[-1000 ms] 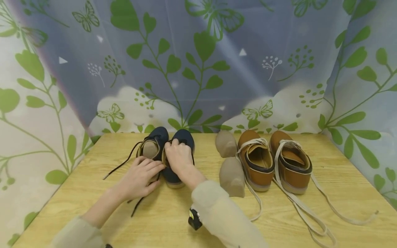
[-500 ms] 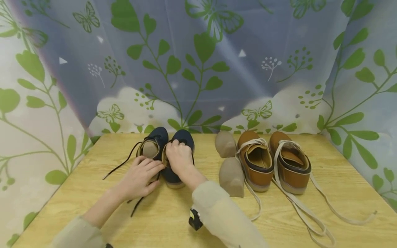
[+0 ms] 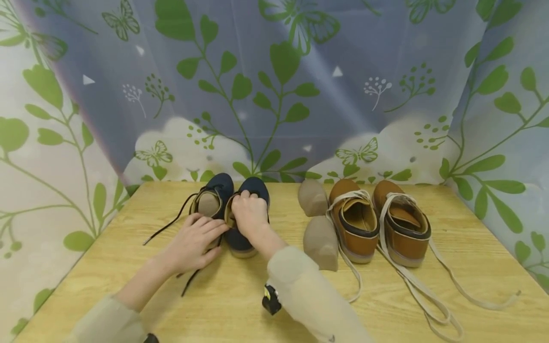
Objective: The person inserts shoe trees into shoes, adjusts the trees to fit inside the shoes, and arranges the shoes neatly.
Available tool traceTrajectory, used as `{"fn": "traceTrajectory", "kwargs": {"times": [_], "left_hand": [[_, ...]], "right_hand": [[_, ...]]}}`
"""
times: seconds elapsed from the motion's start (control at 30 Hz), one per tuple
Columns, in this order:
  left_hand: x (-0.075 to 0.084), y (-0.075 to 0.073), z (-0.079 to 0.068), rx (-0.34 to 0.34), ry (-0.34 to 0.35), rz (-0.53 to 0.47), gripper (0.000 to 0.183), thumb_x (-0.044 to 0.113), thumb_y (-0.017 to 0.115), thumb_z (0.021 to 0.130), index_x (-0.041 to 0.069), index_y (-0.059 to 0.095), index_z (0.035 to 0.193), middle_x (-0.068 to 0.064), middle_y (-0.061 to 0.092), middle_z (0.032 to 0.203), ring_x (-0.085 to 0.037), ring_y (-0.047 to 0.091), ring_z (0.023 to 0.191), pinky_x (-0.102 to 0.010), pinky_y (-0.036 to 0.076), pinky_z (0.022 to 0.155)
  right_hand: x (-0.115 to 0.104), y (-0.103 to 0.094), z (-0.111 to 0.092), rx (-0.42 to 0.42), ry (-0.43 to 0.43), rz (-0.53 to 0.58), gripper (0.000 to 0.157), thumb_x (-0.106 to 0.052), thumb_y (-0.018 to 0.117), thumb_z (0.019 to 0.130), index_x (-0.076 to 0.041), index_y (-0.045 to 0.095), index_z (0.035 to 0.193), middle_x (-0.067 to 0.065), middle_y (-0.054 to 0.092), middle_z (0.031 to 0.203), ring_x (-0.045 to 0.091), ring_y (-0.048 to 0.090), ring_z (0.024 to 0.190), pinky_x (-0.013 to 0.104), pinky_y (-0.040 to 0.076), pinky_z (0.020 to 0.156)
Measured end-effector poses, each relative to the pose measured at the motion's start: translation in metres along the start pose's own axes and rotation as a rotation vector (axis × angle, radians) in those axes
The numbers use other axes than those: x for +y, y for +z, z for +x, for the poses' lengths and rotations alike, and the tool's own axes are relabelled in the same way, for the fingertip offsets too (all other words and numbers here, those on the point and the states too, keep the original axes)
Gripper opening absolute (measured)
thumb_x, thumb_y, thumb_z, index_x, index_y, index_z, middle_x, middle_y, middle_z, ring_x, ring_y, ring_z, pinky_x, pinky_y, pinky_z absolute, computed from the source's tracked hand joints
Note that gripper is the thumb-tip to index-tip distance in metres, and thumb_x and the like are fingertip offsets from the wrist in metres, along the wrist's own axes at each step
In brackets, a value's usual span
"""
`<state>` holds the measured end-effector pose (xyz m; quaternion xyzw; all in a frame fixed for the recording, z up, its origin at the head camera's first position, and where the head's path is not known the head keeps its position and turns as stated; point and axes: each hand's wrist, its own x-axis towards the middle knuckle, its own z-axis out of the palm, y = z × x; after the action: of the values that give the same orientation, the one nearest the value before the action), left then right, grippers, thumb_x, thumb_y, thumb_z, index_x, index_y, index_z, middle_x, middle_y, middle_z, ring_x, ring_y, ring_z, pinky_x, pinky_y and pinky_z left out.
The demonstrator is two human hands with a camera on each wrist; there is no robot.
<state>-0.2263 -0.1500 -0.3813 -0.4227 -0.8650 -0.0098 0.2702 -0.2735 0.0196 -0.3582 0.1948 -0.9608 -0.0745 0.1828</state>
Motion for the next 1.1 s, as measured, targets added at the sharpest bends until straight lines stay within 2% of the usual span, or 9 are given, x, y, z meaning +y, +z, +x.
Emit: {"fn": "traceTrajectory", "kwargs": {"times": [0.17, 0.33, 0.5, 0.6, 0.7, 0.9, 1.0, 1.1], "left_hand": [[0.001, 0.001, 0.004, 0.041, 0.004, 0.016, 0.035, 0.024, 0.069, 0.079, 0.010, 0.065, 0.110, -0.003, 0.062, 0.107, -0.024, 0.054, 0.091, -0.046, 0.035, 0.085], [0.003, 0.002, 0.008, 0.056, 0.000, 0.045, 0.029, 0.024, 0.068, 0.080, 0.010, 0.064, 0.105, -0.004, 0.061, 0.100, -0.023, 0.054, 0.089, -0.045, 0.036, 0.085], [0.006, 0.002, 0.010, 0.062, -0.006, 0.066, 0.030, 0.025, 0.068, 0.081, 0.011, 0.062, 0.106, -0.004, 0.060, 0.100, -0.023, 0.054, 0.089, -0.044, 0.035, 0.085], [0.007, 0.002, 0.012, 0.064, -0.006, 0.077, 0.031, 0.026, 0.068, 0.081, 0.011, 0.062, 0.108, -0.005, 0.060, 0.101, -0.023, 0.055, 0.090, -0.044, 0.036, 0.084], [0.010, 0.003, 0.014, 0.072, -0.002, 0.082, 0.031, 0.026, 0.067, 0.082, 0.012, 0.063, 0.108, -0.005, 0.060, 0.101, -0.023, 0.055, 0.091, -0.044, 0.036, 0.084], [0.017, 0.006, 0.022, 0.127, 0.031, 0.087, 0.030, 0.026, 0.068, 0.081, 0.011, 0.064, 0.107, -0.004, 0.061, 0.100, -0.023, 0.055, 0.090, -0.044, 0.037, 0.084], [0.020, 0.007, 0.026, 0.155, 0.048, 0.080, 0.030, 0.026, 0.068, 0.080, 0.010, 0.064, 0.106, -0.004, 0.062, 0.098, -0.023, 0.055, 0.087, -0.044, 0.038, 0.083], [0.023, 0.009, 0.029, 0.172, 0.053, 0.062, 0.028, 0.025, 0.066, 0.081, 0.010, 0.065, 0.104, -0.004, 0.062, 0.097, -0.023, 0.056, 0.085, -0.044, 0.038, 0.082]], "right_hand": [[0.004, -0.006, -0.002, -0.031, 0.017, 0.070, 0.014, -0.022, 0.058, 0.091, -0.010, 0.065, 0.094, 0.008, 0.057, 0.085, 0.024, 0.056, 0.074, 0.037, 0.051, 0.058], [0.009, -0.022, -0.004, -0.091, 0.037, 0.167, 0.013, -0.021, 0.059, 0.089, -0.011, 0.066, 0.088, 0.007, 0.058, 0.082, 0.023, 0.056, 0.069, 0.037, 0.050, 0.058], [0.022, -0.038, -0.009, -0.170, 0.065, 0.251, 0.012, -0.016, 0.058, 0.089, -0.012, 0.061, 0.078, 0.004, 0.051, 0.073, 0.019, 0.051, 0.058, 0.032, 0.042, 0.050], [0.030, -0.044, -0.014, -0.198, 0.066, 0.286, 0.015, -0.015, 0.057, 0.089, -0.013, 0.058, 0.074, 0.003, 0.049, 0.070, 0.017, 0.049, 0.056, 0.030, 0.038, 0.048], [0.039, -0.047, -0.020, -0.201, 0.046, 0.320, 0.020, -0.014, 0.056, 0.090, -0.013, 0.056, 0.070, 0.001, 0.048, 0.066, 0.014, 0.047, 0.054, 0.028, 0.036, 0.047], [0.053, -0.058, -0.036, -0.209, -0.001, 0.376, 0.036, -0.010, 0.050, 0.092, -0.014, 0.041, 0.058, 0.000, 0.035, 0.055, 0.011, 0.031, 0.045, 0.025, 0.023, 0.043], [0.059, -0.064, -0.044, -0.203, -0.016, 0.390, 0.036, -0.009, 0.051, 0.091, -0.015, 0.043, 0.057, -0.001, 0.036, 0.055, 0.011, 0.031, 0.046, 0.025, 0.023, 0.042], [0.067, -0.067, -0.053, -0.188, -0.031, 0.383, 0.028, -0.011, 0.055, 0.090, -0.015, 0.051, 0.062, -0.002, 0.044, 0.060, 0.012, 0.039, 0.050, 0.026, 0.029, 0.044]]}}
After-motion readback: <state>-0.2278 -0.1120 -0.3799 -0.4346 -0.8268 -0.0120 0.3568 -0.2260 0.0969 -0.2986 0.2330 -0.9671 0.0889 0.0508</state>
